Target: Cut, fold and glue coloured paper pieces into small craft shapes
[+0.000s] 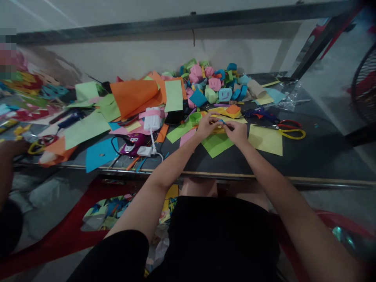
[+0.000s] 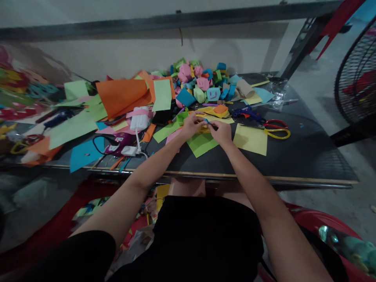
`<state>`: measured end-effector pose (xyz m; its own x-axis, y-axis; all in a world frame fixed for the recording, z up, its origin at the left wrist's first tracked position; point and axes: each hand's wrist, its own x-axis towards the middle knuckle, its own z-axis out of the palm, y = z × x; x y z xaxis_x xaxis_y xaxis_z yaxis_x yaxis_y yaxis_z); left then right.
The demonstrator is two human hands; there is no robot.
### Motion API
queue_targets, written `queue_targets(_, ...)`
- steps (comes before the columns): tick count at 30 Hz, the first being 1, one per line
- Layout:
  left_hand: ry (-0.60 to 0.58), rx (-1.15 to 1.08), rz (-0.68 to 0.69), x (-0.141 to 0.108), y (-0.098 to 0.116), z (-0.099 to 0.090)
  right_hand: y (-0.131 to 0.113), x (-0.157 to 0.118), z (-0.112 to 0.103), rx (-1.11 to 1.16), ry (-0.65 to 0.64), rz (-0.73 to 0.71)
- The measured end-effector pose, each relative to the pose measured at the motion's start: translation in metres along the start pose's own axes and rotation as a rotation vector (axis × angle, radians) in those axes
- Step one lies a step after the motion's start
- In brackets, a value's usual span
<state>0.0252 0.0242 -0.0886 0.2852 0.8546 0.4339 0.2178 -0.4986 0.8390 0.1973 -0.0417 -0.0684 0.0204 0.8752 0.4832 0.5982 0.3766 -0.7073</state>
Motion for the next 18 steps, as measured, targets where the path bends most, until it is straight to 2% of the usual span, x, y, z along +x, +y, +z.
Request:
queue_targets(5,-0.166,0.196,0.165,0.003,0.000,-0.019,0.006,0.001,-0.002,-0.183,-0.109,-0.009)
queue_targets(8,-0.207,0.309,0.214,0.001,0.001,-0.022,0.008,0.001,-0.005,-0.350,-0.161,-0.043)
queue_targets(14,-0.214,0.187,0.153,0.001,0.004,-0.018,0.007,0.004,-0.007,-0.384,-0.163,-0.127)
queue_targets(18,-0.191,0.200,0.101,0.003,0.006,-0.022,0.011,0.004,-0.003,-0.379,-0.169,-0.203)
